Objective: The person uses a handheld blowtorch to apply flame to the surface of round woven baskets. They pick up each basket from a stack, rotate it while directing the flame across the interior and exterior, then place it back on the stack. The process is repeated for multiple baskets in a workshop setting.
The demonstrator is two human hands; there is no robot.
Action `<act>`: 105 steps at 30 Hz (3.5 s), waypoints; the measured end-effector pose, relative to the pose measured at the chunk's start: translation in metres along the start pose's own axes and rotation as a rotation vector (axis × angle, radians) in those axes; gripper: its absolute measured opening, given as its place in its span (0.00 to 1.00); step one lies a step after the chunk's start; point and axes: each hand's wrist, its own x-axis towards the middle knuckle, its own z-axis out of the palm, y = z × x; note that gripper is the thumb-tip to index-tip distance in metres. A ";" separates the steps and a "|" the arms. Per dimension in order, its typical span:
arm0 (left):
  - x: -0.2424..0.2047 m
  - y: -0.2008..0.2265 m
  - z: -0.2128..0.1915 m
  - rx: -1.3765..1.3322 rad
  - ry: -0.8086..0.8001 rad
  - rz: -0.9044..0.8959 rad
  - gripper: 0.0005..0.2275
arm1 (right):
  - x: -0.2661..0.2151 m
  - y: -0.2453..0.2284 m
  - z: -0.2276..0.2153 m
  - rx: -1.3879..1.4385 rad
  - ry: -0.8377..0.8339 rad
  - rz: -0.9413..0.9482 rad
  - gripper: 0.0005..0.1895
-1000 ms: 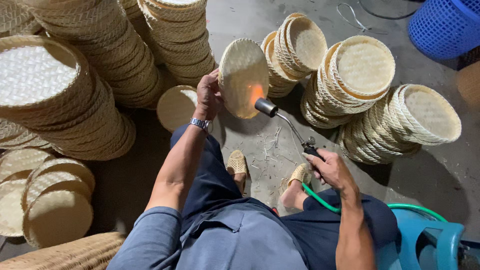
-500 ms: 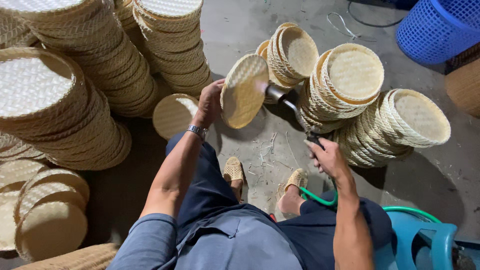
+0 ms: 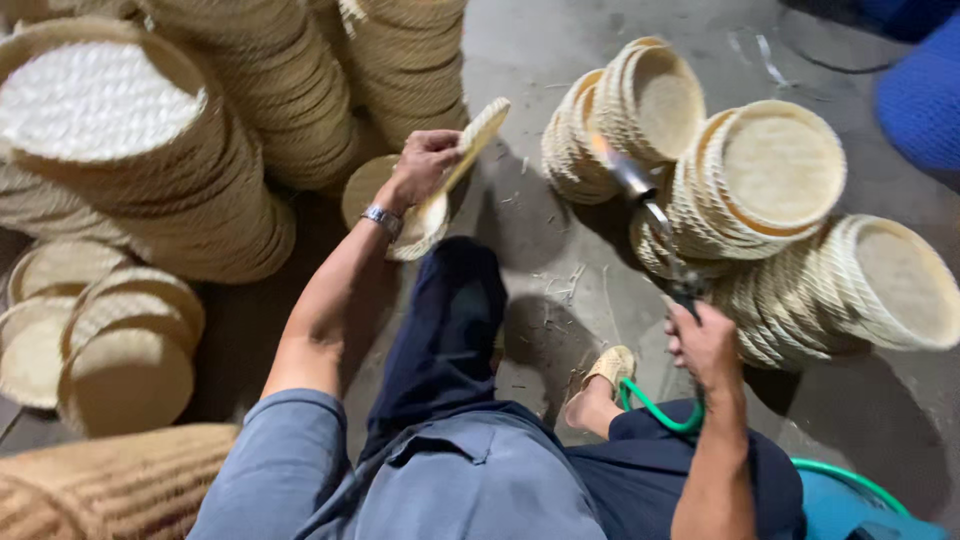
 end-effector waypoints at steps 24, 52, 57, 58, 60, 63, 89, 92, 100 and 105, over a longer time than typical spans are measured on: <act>-0.160 -0.206 -0.004 1.097 0.303 0.066 0.09 | -0.034 0.014 0.017 -0.077 0.046 -0.012 0.12; -0.181 -0.275 0.007 0.414 0.603 -0.826 0.13 | -0.004 0.033 0.030 -0.048 0.014 -0.032 0.12; -0.167 -0.275 -0.006 0.204 0.740 -0.865 0.14 | -0.007 0.026 0.034 -0.063 -0.003 0.000 0.12; -0.168 -0.274 -0.007 0.186 0.749 -0.873 0.14 | -0.008 0.025 0.034 -0.070 0.001 0.017 0.12; -0.170 -0.272 -0.011 0.154 0.755 -0.886 0.15 | -0.009 0.021 0.034 -0.074 0.004 0.016 0.12; -0.175 -0.267 -0.015 0.129 0.757 -0.898 0.16 | -0.011 0.014 0.035 -0.050 0.021 0.008 0.11; 0.009 0.038 0.138 0.251 -0.145 0.196 0.13 | 0.075 0.019 -0.054 0.588 0.519 -0.210 0.08; 0.045 0.033 0.204 0.117 -0.324 0.192 0.16 | 0.072 0.018 -0.060 0.589 0.532 -0.215 0.11; 0.134 -0.056 0.401 0.239 -0.264 0.128 0.22 | 0.072 0.024 -0.088 0.427 0.667 -0.183 0.10; 0.189 -0.134 0.475 0.517 -0.037 0.198 0.25 | 0.070 0.037 -0.102 0.462 0.702 -0.148 0.14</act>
